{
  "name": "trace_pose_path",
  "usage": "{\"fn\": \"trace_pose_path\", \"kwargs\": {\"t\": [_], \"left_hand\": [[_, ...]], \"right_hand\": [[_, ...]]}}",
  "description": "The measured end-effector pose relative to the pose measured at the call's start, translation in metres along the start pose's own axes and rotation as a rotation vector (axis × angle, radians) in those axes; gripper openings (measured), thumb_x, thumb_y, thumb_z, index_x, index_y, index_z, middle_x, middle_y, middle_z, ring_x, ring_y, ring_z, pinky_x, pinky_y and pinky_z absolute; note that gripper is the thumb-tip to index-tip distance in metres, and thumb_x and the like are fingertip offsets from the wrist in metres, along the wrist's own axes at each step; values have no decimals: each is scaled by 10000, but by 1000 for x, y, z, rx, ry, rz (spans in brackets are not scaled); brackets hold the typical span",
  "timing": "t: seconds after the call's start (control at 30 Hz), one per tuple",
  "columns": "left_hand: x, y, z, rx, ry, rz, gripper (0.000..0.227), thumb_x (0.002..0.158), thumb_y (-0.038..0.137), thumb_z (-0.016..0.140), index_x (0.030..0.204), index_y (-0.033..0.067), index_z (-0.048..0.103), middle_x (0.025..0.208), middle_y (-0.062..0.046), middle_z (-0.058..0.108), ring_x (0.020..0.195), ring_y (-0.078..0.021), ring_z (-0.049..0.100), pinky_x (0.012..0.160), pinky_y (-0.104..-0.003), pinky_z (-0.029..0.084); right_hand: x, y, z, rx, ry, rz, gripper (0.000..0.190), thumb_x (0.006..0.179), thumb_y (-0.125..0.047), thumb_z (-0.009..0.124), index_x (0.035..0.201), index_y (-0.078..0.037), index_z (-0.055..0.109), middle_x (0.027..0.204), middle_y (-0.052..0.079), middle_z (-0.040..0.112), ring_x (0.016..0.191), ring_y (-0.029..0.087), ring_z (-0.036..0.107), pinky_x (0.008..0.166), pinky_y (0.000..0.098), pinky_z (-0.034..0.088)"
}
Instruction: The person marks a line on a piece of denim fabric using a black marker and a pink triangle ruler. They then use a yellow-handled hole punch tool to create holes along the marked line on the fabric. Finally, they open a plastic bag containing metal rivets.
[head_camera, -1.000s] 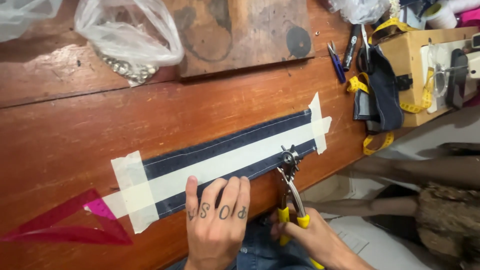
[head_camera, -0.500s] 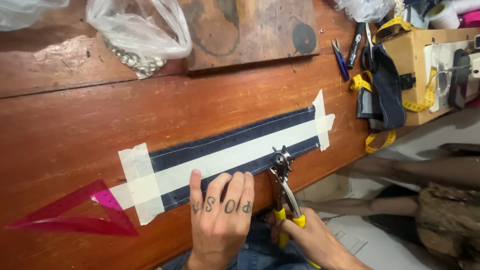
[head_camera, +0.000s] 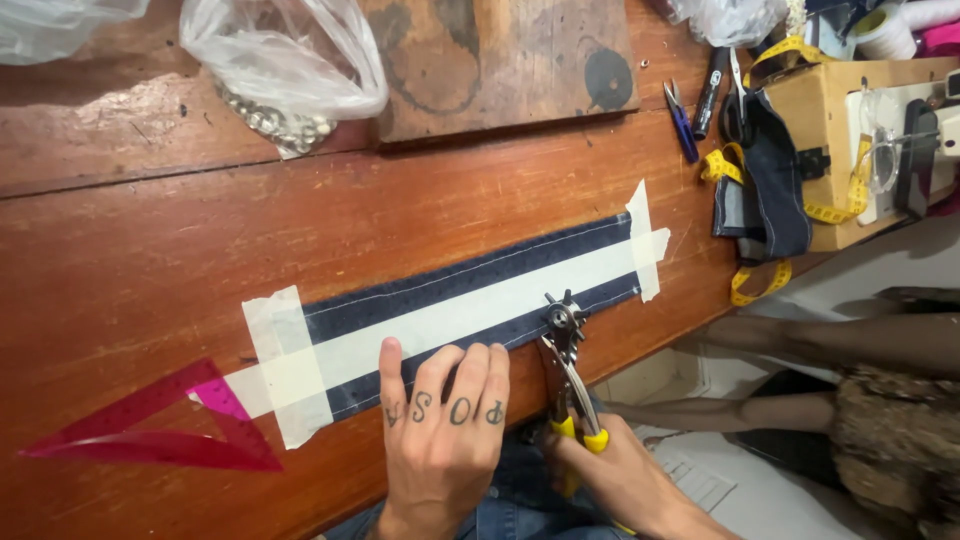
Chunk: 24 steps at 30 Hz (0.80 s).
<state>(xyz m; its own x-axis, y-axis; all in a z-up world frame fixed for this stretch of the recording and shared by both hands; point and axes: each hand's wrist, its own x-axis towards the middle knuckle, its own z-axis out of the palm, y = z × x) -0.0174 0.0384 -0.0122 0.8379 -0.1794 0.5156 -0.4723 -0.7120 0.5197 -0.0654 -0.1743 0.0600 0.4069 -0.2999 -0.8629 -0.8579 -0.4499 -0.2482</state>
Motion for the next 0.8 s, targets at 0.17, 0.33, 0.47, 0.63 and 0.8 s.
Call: {"fn": "trace_pose_path", "kwargs": {"t": [0.17, 0.33, 0.47, 0.63, 0.8], "left_hand": [[4, -1, -4, -5, 16, -13, 131, 1227, 62, 801, 1273, 84, 921, 1231, -51, 854, 1095, -275, 804, 1356, -739, 414], [-7, -9, -7, -23, 27, -29, 115, 1184, 64, 880, 1284, 94, 927, 1249, -66, 887, 1107, -279, 824, 1353, -751, 411], [-16, -16, -20, -20, -37, -78, 188, 1158, 71, 864, 1334, 118, 912, 1271, -58, 905, 1156, -288, 837, 1397, -760, 342], [-10, -23, -36, -5, 9, -103, 143, 1216, 56, 810, 1212, 148, 919, 1174, -29, 872, 1039, -265, 802, 1437, -636, 308], [-13, -22, -36, 15, 17, -109, 163, 1230, 59, 791, 1237, 158, 920, 1187, -29, 864, 1037, -266, 799, 1448, -644, 284]], "right_hand": [[4, 1, 4, -29, 23, 24, 380, 1094, -235, 867, 776, -36, 799, 687, 127, 838, 649, 239, 765, 707, 395, 613], [11, 7, 7, 32, 48, 48, 365, 1082, -169, 921, 796, -23, 747, 669, 145, 774, 615, 249, 699, 646, 412, 583], [12, 13, 4, 75, 32, 32, 298, 1052, -158, 934, 851, -26, 758, 692, 155, 778, 618, 277, 731, 624, 433, 610], [14, 17, 6, 88, 49, 8, 384, 1023, -152, 902, 710, -11, 731, 599, 162, 749, 557, 268, 695, 607, 433, 576], [6, -2, 2, -16, 39, 87, 211, 1005, -210, 900, 912, -21, 895, 722, 151, 899, 682, 259, 849, 747, 395, 697]]}}
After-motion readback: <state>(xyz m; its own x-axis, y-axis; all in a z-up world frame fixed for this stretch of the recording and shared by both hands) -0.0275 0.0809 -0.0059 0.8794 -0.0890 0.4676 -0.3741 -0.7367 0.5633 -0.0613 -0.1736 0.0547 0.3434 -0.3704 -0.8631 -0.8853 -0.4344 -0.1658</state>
